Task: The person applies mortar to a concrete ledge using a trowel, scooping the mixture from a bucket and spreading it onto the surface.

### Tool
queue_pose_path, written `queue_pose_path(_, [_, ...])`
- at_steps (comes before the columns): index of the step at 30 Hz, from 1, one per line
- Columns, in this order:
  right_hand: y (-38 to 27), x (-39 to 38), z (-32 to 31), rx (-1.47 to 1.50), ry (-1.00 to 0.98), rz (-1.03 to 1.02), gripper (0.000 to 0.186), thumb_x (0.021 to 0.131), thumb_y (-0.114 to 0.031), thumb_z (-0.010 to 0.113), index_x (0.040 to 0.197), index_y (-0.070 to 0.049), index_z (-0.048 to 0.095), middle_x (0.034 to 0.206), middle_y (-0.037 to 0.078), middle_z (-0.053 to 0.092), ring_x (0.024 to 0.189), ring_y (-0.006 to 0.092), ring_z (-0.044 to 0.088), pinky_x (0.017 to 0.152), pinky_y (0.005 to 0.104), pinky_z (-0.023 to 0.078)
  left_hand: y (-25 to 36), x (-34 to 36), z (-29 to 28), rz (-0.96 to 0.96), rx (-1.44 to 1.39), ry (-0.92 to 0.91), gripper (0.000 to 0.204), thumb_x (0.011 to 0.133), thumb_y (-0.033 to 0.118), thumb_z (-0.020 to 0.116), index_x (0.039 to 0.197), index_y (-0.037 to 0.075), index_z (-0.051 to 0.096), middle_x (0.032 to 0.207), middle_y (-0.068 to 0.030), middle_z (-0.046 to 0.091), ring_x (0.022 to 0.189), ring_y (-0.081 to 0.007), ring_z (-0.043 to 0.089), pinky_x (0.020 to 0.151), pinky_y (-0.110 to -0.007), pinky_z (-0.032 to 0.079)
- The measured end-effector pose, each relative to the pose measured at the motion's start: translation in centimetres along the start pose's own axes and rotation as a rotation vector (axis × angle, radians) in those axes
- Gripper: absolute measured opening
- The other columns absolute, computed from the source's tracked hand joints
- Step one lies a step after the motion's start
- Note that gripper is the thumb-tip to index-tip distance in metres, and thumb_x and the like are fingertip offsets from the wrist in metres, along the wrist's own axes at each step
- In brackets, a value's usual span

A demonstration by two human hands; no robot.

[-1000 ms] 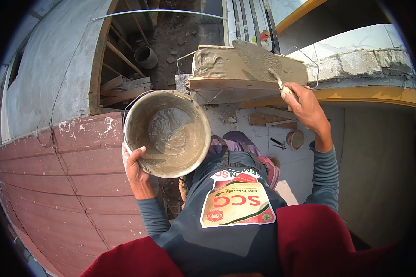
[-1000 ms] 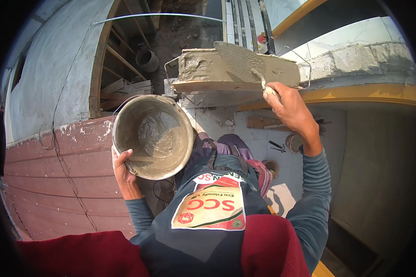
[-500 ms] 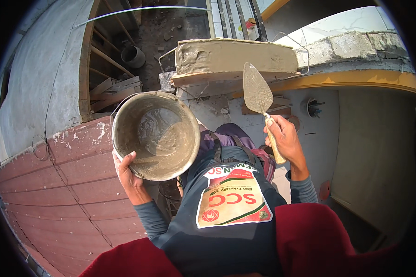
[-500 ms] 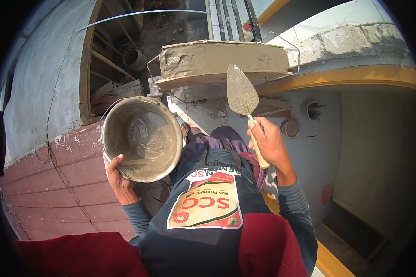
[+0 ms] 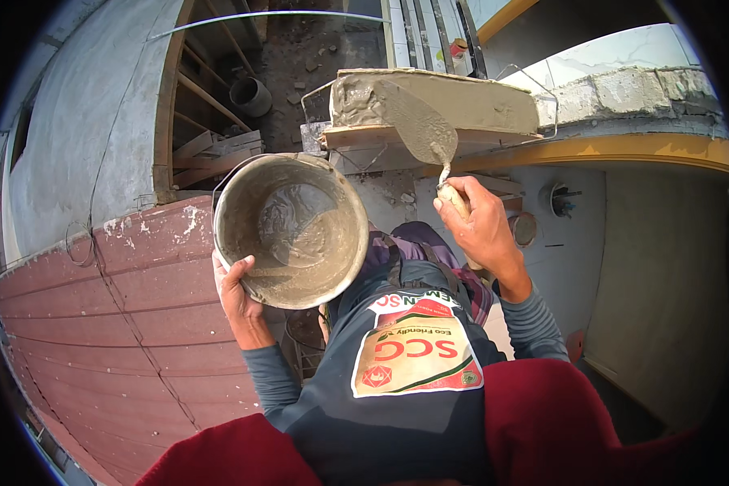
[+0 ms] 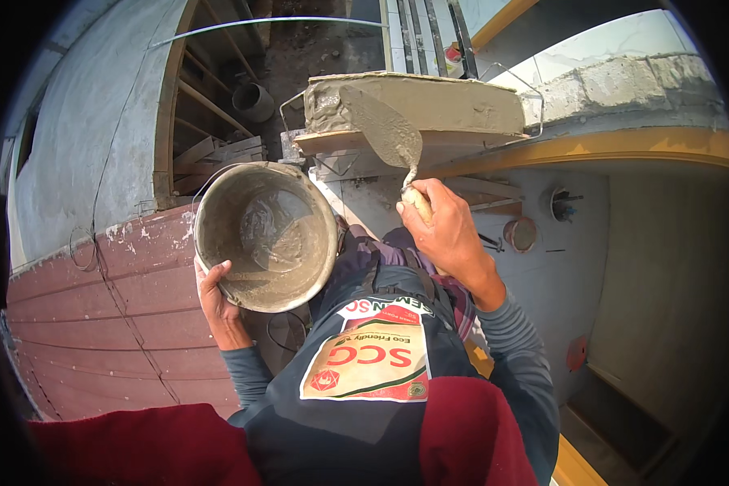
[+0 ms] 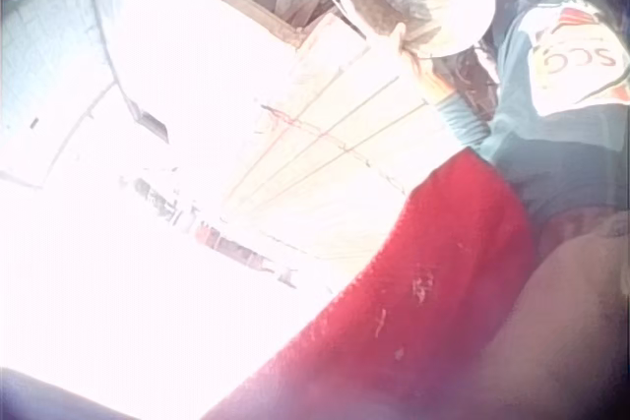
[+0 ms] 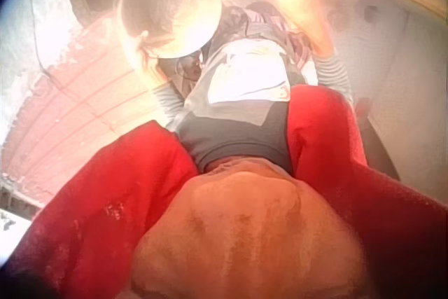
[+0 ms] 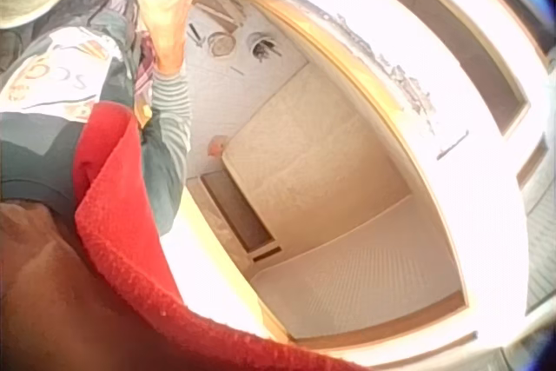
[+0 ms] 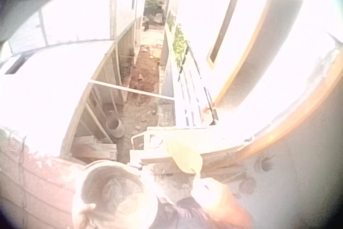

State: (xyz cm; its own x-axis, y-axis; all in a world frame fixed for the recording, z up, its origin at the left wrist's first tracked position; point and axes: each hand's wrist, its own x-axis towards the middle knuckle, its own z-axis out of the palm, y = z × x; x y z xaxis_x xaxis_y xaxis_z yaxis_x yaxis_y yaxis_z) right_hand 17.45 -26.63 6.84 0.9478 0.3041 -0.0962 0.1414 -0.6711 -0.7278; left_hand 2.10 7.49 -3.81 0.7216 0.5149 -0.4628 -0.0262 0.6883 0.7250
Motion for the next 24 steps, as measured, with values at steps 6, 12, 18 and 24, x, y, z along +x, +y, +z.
queue_pose_path(6, [1.3,1.4,0.3,-0.256,0.082,-0.231,0.027,0.088,-0.013,0.072,0.108,0.004,0.063,0.098,0.021,0.066,0.082,0.0412,0.066,0.073,0.0441,0.053,0.0,-0.1,0.3,-0.001,-0.003,-0.013,0.057,0.074,-0.015,0.061,0.128,0.002,0.051,0.122,-0.0150,0.062,0.107,-0.0259,0.065,0.096,-0.039,0.055])
queue_pose_path(12, [2.3,1.9,-0.7,-0.193,0.131,-0.290,0.029,0.088,-0.014,0.072,0.108,0.004,0.064,0.095,0.021,0.066,0.080,0.0398,0.066,0.071,0.0423,0.054,-0.1,0.1,-0.4,-0.007,0.004,-0.017,0.063,0.074,-0.015,0.059,0.133,0.002,0.049,0.125,-0.0152,0.062,0.110,-0.0280,0.064,0.097,-0.041,0.055])
queue_pose_path(18, [3.5,0.3,-2.0,0.344,-0.050,0.178,0.027,0.094,-0.016,0.068,0.113,0.003,0.064,0.085,0.008,0.066,0.070,0.0143,0.062,0.064,0.0310,0.050,0.1,-0.1,0.0,-0.010,0.000,0.000,0.060,0.073,-0.016,0.059,0.130,0.001,0.050,0.123,-0.0152,0.062,0.108,-0.0272,0.065,0.095,-0.040,0.056])
queue_pose_path(24, [8.7,0.4,-5.5,0.256,-0.270,0.156,0.028,0.098,-0.022,0.065,0.111,0.002,0.065,0.082,0.002,0.062,0.064,0.0081,0.056,0.060,0.0250,0.048,0.0,-0.1,-0.2,-0.017,0.009,0.009,0.064,0.073,-0.017,0.059,0.134,0.001,0.049,0.126,-0.0163,0.062,0.110,-0.0283,0.065,0.095,-0.040,0.056])
